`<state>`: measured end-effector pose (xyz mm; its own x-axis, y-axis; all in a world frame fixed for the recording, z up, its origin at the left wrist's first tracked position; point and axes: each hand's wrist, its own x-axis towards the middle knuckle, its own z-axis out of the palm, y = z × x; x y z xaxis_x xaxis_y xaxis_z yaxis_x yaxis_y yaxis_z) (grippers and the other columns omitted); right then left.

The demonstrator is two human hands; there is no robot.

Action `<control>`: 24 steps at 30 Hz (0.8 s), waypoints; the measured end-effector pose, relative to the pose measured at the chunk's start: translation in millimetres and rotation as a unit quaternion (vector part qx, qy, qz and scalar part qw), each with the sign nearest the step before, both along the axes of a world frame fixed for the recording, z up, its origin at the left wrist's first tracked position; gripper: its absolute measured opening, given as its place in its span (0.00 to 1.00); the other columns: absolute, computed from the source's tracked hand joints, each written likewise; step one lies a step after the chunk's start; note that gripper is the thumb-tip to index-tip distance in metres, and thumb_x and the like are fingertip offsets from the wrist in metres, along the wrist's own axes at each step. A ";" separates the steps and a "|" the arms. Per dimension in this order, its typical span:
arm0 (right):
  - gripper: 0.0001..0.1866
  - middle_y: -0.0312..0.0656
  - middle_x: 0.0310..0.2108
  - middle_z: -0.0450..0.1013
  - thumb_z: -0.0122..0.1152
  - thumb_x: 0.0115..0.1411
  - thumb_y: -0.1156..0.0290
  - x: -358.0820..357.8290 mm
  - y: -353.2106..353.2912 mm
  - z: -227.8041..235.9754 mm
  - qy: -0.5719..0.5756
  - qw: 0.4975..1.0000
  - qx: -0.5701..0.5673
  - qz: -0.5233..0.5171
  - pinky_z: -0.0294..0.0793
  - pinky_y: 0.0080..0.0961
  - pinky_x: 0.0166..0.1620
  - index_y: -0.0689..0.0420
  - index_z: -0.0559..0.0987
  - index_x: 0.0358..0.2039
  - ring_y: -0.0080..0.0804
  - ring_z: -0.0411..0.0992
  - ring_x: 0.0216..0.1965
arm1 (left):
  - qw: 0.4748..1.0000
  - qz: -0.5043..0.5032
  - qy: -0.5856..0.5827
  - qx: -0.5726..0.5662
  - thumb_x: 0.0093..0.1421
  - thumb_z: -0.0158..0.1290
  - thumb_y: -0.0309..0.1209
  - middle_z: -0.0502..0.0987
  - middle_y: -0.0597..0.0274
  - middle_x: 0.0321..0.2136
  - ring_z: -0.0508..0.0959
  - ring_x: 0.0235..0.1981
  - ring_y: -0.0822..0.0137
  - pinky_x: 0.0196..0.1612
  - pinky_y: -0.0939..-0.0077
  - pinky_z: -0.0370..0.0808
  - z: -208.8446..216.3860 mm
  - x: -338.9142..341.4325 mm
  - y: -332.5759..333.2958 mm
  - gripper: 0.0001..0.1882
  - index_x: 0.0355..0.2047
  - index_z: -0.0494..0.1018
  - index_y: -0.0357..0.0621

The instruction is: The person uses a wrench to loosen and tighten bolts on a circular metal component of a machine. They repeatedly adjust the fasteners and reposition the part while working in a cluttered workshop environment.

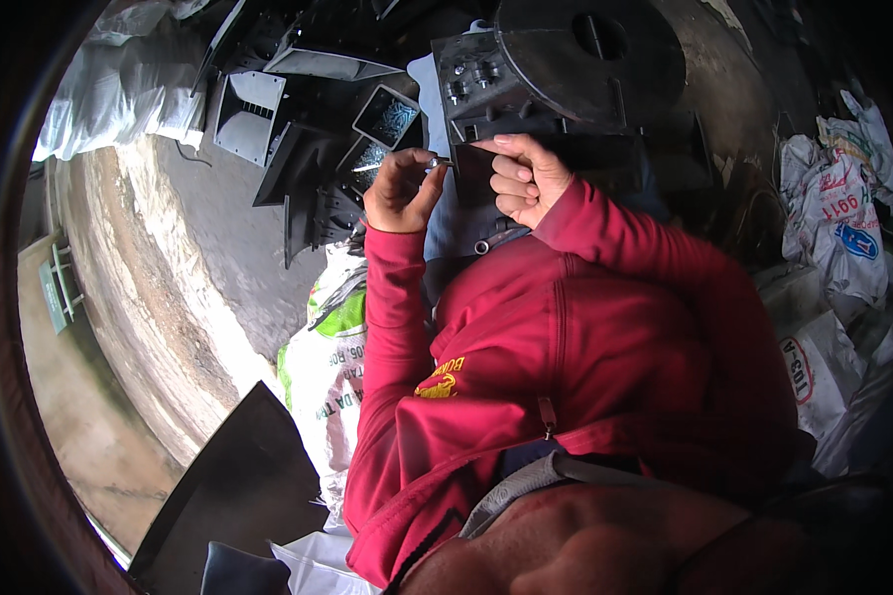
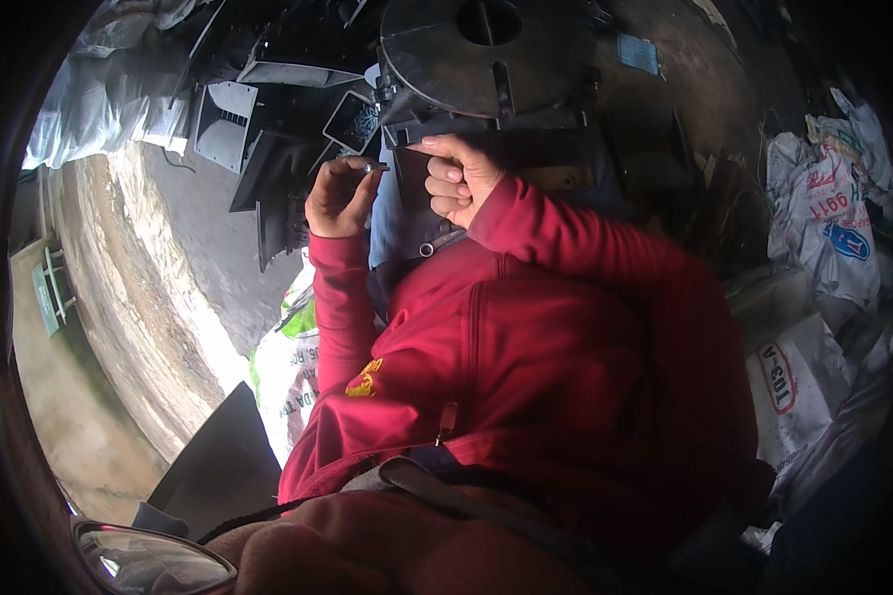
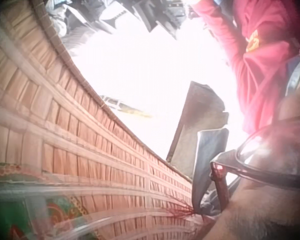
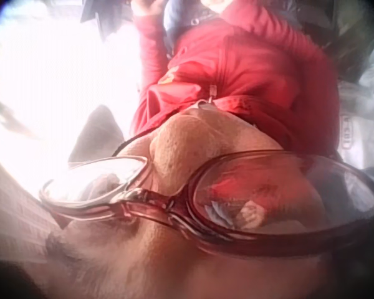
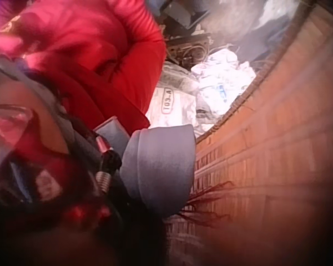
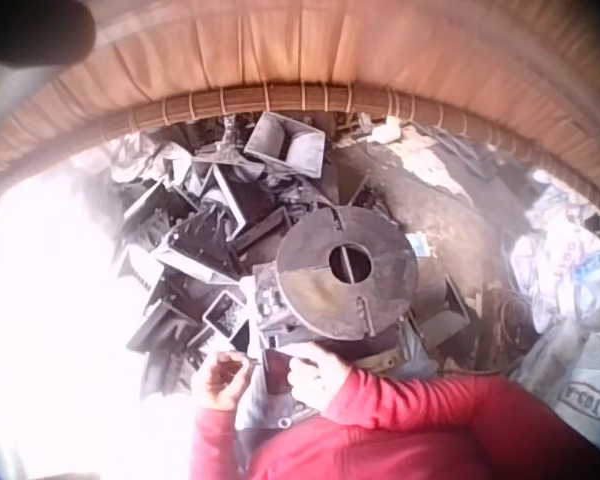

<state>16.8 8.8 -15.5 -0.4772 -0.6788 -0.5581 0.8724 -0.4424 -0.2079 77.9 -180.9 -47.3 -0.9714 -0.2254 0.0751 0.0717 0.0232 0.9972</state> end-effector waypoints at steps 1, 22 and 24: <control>0.23 0.22 0.10 0.51 0.55 0.62 0.59 -1.3 0.4 1.0 0.003 1.000 0.006 0.002 0.47 0.13 0.15 0.64 0.70 0.50 0.11 0.48 0.10 | 1.000 -0.001 0.011 -0.002 0.56 0.55 0.15 0.78 0.63 0.32 0.75 0.31 0.79 0.35 0.87 0.70 -1.3 -0.6 0.0 0.10 0.38 0.71 0.36; 0.13 0.23 0.08 0.51 0.51 0.63 0.62 -9.7 0.1 -7.8 -0.032 0.998 -0.047 -0.025 0.46 0.14 0.14 0.57 0.71 0.27 0.14 0.47 0.08 | 0.960 0.079 0.137 -0.232 0.51 0.61 0.19 0.79 0.61 0.27 0.75 0.20 0.75 0.23 0.84 0.69 33.8 -26.9 22.8 0.11 0.35 0.75 0.38; 0.15 0.24 0.08 0.50 0.51 0.63 0.62 -10.5 1.5 -9.0 -0.029 0.998 -0.060 -0.018 0.46 0.15 0.14 0.52 0.67 0.21 0.15 0.46 0.08 | 0.944 0.064 0.151 -0.287 0.49 0.62 0.19 0.78 0.60 0.27 0.75 0.19 0.72 0.23 0.81 0.70 32.0 -31.4 22.3 0.11 0.34 0.75 0.39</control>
<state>6.3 10.3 -24.6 -0.4716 -0.7255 -0.5013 0.8646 -0.4923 -0.1010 46.5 -158.6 -15.2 -0.8531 -0.1777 0.4905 0.3110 0.5817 0.7516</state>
